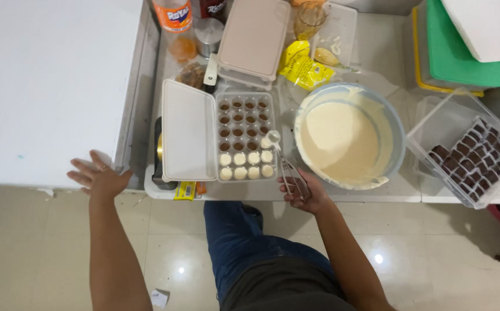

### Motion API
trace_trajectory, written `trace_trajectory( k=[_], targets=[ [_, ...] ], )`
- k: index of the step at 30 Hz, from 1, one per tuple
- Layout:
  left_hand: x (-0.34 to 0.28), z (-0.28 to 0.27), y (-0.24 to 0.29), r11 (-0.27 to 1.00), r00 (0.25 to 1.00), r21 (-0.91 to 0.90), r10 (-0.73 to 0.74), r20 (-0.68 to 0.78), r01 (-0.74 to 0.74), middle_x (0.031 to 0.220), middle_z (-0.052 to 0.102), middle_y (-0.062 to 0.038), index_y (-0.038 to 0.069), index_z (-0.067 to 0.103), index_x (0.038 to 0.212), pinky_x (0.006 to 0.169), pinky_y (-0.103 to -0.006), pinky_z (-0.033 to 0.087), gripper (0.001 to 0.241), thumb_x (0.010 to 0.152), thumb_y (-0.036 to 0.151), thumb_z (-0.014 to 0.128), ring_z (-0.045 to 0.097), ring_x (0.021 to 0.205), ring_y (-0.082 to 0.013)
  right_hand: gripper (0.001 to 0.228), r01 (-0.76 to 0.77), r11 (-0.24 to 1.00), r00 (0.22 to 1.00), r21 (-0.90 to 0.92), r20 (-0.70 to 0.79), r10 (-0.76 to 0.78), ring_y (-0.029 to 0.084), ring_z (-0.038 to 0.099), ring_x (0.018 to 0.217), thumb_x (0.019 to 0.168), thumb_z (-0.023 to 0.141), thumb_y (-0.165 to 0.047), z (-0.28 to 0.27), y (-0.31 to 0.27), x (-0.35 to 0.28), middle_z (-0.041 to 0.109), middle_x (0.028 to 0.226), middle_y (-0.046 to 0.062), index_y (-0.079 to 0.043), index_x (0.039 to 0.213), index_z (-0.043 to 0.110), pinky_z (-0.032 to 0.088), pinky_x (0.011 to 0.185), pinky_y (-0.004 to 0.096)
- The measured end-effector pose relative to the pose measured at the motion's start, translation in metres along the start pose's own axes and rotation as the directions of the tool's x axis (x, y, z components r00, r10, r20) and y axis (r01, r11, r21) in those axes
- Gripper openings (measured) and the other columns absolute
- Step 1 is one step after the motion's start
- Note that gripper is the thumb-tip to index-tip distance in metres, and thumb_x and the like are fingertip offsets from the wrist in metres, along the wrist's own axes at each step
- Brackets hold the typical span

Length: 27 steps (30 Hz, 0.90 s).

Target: Scoop cream mixture from a large bowl into small molds using a small scoop.

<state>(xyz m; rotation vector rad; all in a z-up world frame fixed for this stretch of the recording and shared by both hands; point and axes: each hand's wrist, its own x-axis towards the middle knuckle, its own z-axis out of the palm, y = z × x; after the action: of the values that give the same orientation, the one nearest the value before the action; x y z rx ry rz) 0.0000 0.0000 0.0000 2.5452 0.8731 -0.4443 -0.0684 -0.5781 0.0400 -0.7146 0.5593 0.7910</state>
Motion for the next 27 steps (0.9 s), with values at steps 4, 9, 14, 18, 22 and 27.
trace_trajectory(
  k=[4,9,14,18,22,27],
  targets=[
    [-0.003,-0.003,0.001,1.0,1.0,0.014,0.007,0.002,-0.007,0.164,-0.036,-0.025,0.022,-0.012,0.17,0.12,-0.0779,0.008,0.128,0.081,0.055,0.075,-0.033,0.144,-0.0557,0.067,0.157,0.979,0.945,0.13,0.267,-0.187,0.017,0.056,0.044,0.109,0.039,-0.055,-0.041,0.0,-0.012,0.071,0.081,0.013,0.004,0.115,0.069,0.039,0.032,0.025],
    [0.0,-0.002,0.0,1.0,1.0,0.021,-0.023,-0.014,0.023,0.166,-0.033,-0.024,0.022,-0.011,0.169,0.122,-0.076,0.01,0.128,0.08,0.054,0.076,-0.032,0.147,-0.0538,0.062,0.527,0.842,0.849,0.116,-0.122,-0.515,0.019,0.065,0.057,0.104,0.043,-0.052,-0.033,-0.057,-0.076,0.069,0.085,0.015,0.005,0.116,0.066,0.051,0.043,0.027],
    [0.006,0.003,-0.003,1.0,1.0,-0.007,0.008,-0.025,-0.008,0.165,-0.034,-0.028,0.019,-0.011,0.17,0.12,-0.0775,0.012,0.129,0.081,0.051,0.076,-0.033,0.146,-0.0559,0.058,0.276,0.836,0.629,-0.473,-0.569,-0.53,0.027,0.07,0.061,0.102,0.033,-0.048,-0.084,-0.126,-0.077,0.074,0.092,0.016,0.0,0.112,0.064,0.055,0.046,0.035],
    [0.003,0.003,-0.005,1.0,0.999,0.012,0.006,-0.04,-0.006,0.166,-0.033,-0.028,0.019,-0.008,0.172,0.12,-0.0779,0.013,0.129,0.08,0.049,0.078,-0.033,0.147,-0.0558,0.065,-0.263,0.659,0.388,-0.705,-0.702,-0.597,0.036,0.072,0.064,0.112,0.035,-0.043,-0.108,-0.146,-0.048,0.071,0.091,0.026,0.013,0.106,0.067,0.057,0.051,0.042],
    [0.003,0.003,-0.004,1.0,0.998,0.005,0.027,-0.06,-0.027,0.165,-0.033,-0.029,0.017,-0.009,0.171,0.12,-0.0775,0.014,0.13,0.08,0.05,0.078,-0.033,0.145,-0.0568,0.063,-0.368,0.541,0.466,-0.756,-0.653,-0.597,0.034,0.073,0.062,0.113,0.037,-0.042,-0.143,-0.146,0.011,0.072,0.086,0.029,0.015,0.104,0.063,0.058,0.051,0.039],
    [0.004,0.003,-0.007,1.0,0.998,0.017,0.024,-0.054,-0.023,0.167,-0.031,-0.029,0.019,-0.008,0.172,0.121,-0.078,0.014,0.129,0.081,0.051,0.077,-0.03,0.148,-0.0569,0.051,-0.084,0.883,0.838,-0.463,-0.512,-0.188,0.026,0.069,0.067,0.104,0.044,-0.046,-0.125,-0.154,0.01,0.073,0.089,0.015,-0.001,0.11,0.069,0.044,0.044,0.027]
  ],
)
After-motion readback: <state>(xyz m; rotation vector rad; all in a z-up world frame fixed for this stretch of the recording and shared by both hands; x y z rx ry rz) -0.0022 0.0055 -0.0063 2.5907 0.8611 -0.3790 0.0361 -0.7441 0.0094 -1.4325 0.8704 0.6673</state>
